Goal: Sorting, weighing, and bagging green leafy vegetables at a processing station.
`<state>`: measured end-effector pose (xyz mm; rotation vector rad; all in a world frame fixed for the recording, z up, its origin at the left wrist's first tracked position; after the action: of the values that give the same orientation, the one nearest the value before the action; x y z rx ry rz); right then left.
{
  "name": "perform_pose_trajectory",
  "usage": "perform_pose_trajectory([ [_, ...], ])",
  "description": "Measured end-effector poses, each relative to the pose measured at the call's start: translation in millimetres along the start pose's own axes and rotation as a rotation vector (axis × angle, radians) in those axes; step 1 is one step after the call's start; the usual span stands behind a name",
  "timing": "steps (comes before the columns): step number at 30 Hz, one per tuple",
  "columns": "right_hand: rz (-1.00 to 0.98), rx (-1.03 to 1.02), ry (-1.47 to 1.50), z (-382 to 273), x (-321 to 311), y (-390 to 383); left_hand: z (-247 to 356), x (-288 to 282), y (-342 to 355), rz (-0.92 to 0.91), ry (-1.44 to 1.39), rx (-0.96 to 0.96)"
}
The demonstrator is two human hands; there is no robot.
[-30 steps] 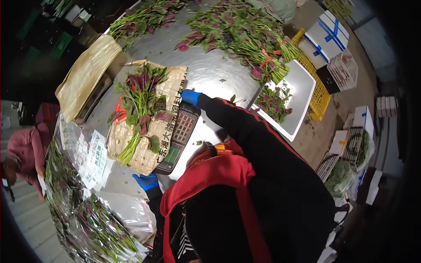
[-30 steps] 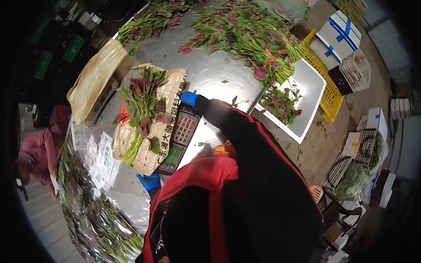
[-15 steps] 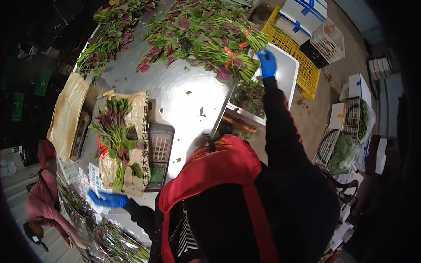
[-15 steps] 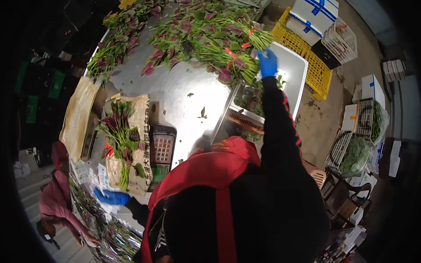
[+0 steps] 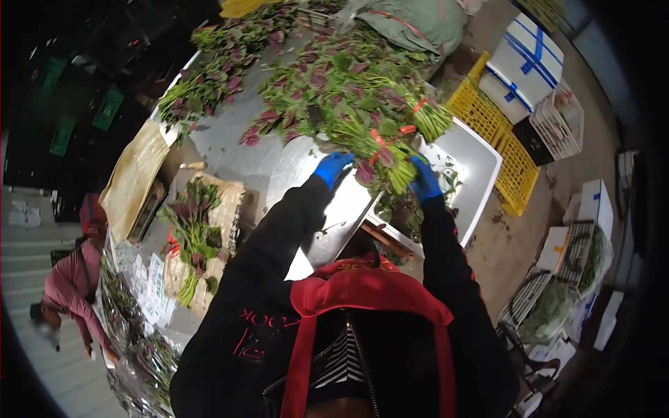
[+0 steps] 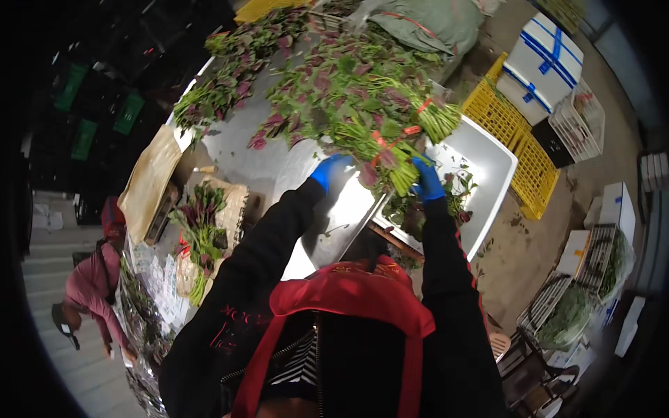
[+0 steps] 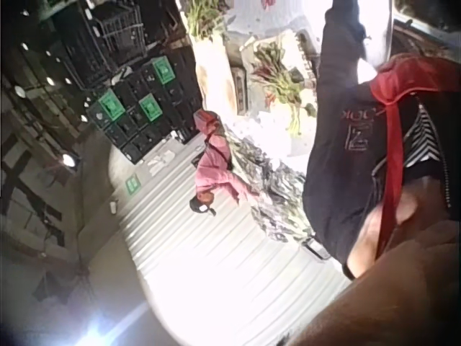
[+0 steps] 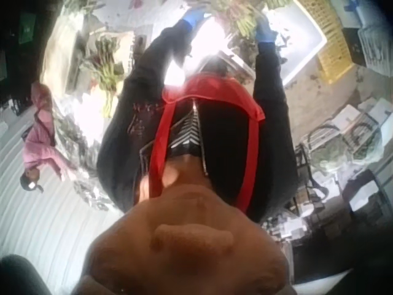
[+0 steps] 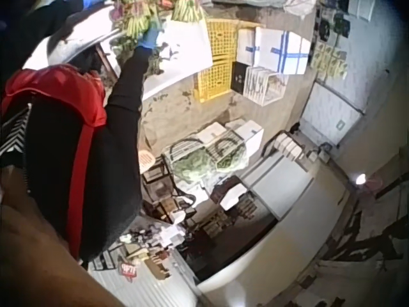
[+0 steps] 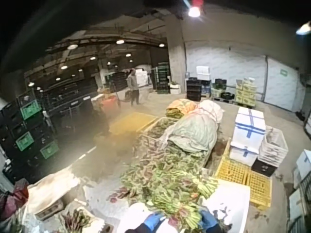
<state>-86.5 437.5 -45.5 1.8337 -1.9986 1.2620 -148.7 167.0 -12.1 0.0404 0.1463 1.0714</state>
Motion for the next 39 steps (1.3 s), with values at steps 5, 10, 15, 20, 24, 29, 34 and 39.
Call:
perform_pose_trajectory([
  [5,0.456,-0.192,-0.654,-49.3,-6.4,-24.3,26.8,3.1,35.0,0.376,0.724,0.233],
  [10,0.882,-0.518,-1.570,-145.2,7.1,-12.6,36.0,-15.0,-6.2,0.272,0.986,0.211],
  [15,0.544,-0.710,-1.707,-163.8,37.4,68.3,-1.6,-26.1,-89.1,0.194,1.272,-0.078],
  [20,0.500,-0.641,-1.772,-145.1,44.2,92.8,27.0,-63.3,-101.7,0.266,1.033,0.063],
  [24,0.694,-0.499,-1.946,-140.0,54.0,93.6,51.1,-137.1,-54.2,0.607,1.077,0.184],
  [29,0.686,-0.548,-1.885,-138.3,49.5,103.3,-16.5,-321.3,-18.1,0.795,1.298,-0.377],
  [34,0.527,-0.710,-1.781,-133.6,27.7,115.3,-105.4,-497.6,-91.8,0.494,1.477,-0.846],
  [39,0.780,-0.465,-1.997,-136.3,27.8,113.7,-155.6,-564.6,-153.0,-0.068,1.493,-0.686],
])
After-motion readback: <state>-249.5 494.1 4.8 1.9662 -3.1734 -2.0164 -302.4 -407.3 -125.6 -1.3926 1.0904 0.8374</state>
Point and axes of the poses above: each hand's wrist, its own y-axis towards the middle knuckle, its own x-axis out of the palm, z = x × y, the point moved 2 cm from there along y, towards the middle knuckle, and after that the axes turned 10 degrees about x, right-handed, at the moved point
